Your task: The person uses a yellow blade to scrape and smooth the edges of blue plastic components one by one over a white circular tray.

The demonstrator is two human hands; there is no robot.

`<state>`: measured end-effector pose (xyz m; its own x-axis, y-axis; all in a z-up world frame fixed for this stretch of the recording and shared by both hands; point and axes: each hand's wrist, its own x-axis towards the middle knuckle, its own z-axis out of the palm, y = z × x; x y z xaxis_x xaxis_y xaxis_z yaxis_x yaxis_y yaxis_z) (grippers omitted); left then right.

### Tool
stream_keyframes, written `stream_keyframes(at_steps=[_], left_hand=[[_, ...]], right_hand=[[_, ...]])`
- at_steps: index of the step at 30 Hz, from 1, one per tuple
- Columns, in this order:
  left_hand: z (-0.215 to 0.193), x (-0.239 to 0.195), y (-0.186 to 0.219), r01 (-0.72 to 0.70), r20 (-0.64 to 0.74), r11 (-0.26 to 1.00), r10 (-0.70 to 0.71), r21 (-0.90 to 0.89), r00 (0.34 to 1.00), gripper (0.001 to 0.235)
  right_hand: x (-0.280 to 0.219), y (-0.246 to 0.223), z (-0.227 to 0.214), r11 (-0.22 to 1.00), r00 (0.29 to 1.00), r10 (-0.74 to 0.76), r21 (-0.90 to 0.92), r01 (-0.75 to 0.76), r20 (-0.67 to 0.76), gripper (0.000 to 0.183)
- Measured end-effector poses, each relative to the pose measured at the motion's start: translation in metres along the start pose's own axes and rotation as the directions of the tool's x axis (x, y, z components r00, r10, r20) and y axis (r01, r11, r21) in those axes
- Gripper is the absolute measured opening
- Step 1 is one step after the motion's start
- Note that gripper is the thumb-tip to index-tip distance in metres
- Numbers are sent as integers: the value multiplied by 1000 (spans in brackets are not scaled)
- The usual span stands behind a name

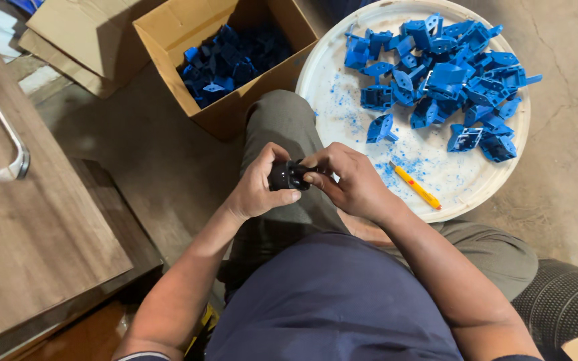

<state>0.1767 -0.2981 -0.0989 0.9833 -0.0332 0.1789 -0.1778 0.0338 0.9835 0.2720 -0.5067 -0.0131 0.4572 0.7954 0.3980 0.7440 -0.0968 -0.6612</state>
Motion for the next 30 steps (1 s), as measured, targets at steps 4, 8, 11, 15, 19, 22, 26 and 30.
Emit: stream_keyframes(at_steps=[4,8,11,15,19,22,26,30], left_hand=[[-2,0,3,78,23,994,-76,-75,997,58],[-4,2,3,121,59,982,-114,-147,992,59],[-6,3,2,144,112,969,-123,-199,986,58],[-7,3,1,176,101,964,-159,-197,982,58],[-6,2,0,160,139,949,-126,-271,982,58],[-8,3,0,157,144,951,-122,-267,982,58],[-7,-1,-4,53,32,966,-46,-254,998,57],[-5,0,-15,-45,-4,951,46,-306,999,56]], right_hand=[[1,1,0,1000,999,15,21,-16,37,20],[4,1,-2,998,996,-50,27,48,68,20],[6,1,3,992,997,-56,119,51,43,17],[4,4,10,972,1000,-10,235,15,-23,15],[3,9,21,967,999,18,254,-8,-35,16],[2,10,28,989,990,-87,106,99,-114,19],[-3,9,32,961,961,89,276,-14,-261,21],[-10,12,26,780,879,470,427,-457,80,23]])
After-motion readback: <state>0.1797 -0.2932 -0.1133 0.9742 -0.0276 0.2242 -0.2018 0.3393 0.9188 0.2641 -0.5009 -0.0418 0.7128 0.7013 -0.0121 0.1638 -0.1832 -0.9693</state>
